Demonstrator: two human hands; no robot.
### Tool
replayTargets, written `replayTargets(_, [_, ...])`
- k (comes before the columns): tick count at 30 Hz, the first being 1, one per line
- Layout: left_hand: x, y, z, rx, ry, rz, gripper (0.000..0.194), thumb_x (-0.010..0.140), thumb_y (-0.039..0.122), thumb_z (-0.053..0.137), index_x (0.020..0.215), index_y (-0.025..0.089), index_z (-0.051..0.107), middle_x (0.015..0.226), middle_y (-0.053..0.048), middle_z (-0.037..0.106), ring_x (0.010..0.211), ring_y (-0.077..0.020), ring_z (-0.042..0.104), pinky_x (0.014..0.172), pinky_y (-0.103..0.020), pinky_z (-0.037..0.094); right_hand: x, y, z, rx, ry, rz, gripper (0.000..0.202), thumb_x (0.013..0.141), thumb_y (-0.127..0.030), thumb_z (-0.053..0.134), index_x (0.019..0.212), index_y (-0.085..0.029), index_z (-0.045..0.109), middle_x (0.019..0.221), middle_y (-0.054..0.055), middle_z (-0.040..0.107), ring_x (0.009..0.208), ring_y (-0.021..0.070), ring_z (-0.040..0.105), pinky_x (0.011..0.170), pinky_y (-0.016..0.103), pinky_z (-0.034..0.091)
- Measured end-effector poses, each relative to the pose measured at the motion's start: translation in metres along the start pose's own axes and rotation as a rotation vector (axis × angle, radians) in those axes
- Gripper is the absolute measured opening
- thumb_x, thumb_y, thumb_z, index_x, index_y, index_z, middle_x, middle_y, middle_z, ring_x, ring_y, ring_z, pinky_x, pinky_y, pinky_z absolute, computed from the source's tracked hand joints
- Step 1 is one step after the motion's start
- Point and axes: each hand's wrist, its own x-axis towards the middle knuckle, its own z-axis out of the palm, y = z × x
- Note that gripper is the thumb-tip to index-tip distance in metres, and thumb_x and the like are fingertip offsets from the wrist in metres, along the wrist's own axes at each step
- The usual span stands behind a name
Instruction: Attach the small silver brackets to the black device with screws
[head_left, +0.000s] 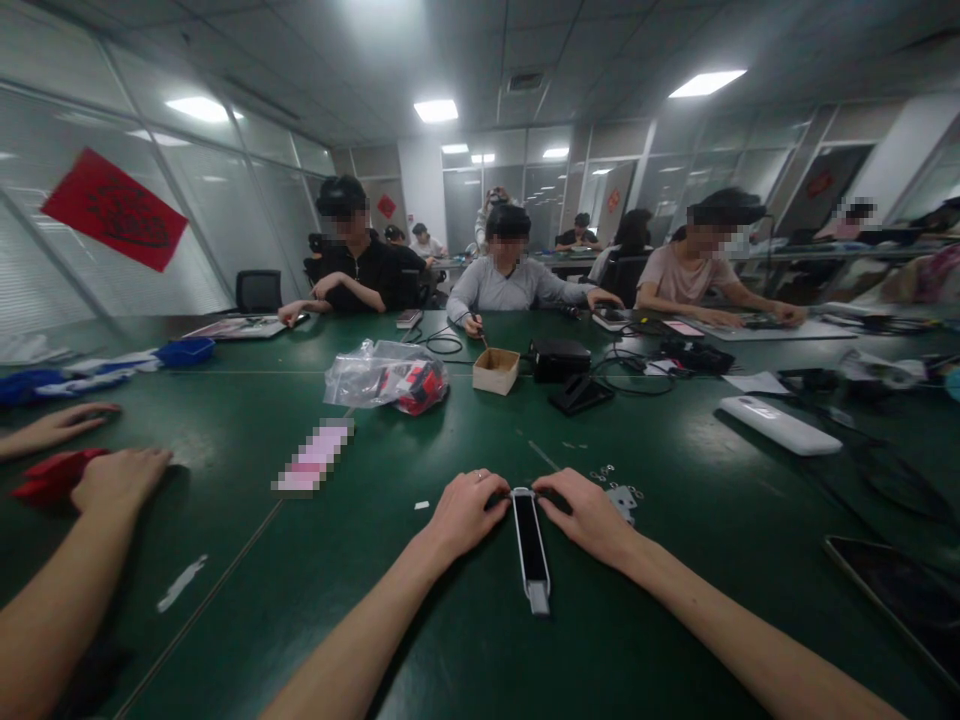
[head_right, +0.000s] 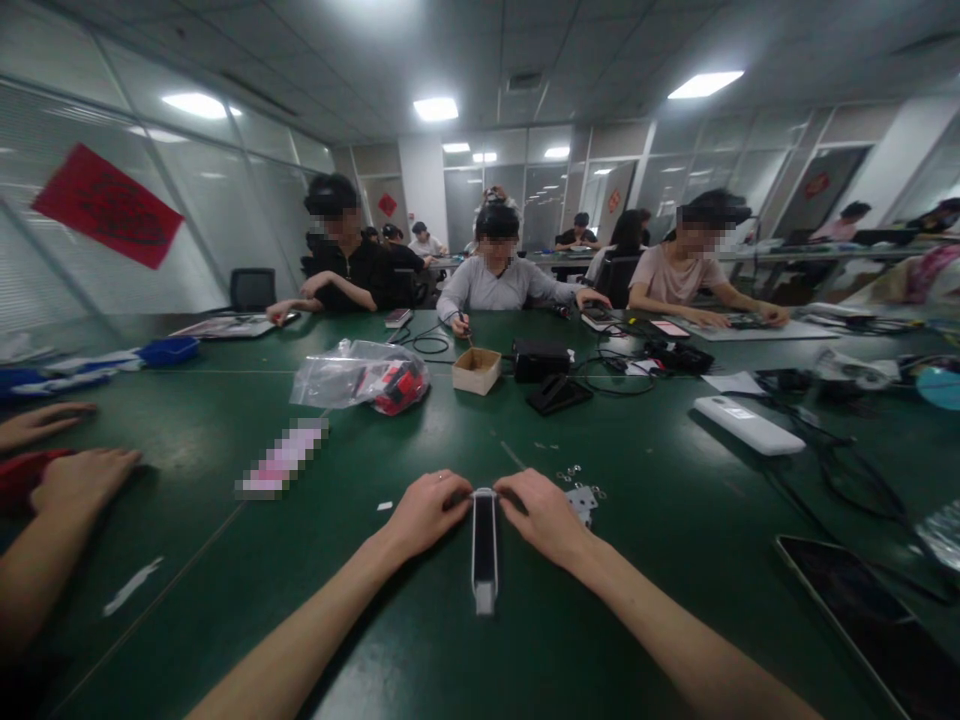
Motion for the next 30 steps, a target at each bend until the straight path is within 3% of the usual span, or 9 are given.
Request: replayTargets(30, [-0.0002, 0.0014, -0.0025, 0.000, 0.016, 0.008, 0.010, 0.083, 0.022, 0.055, 0.092, 0.021, 0.061, 0.090, -0.001, 0.063, 0.083, -0.0154, 0.058, 0.073, -0.025, 0.042, 0.0002, 0.0037, 0.0038, -0.027, 0.018, -0.052, 0.018, 0.084, -0.015, 0.051, 0.099, -0.017, 0.061, 0.093, 0.007, 0.065, 0.088, 0.0193, 0.058, 0.079, 0.037, 0.050])
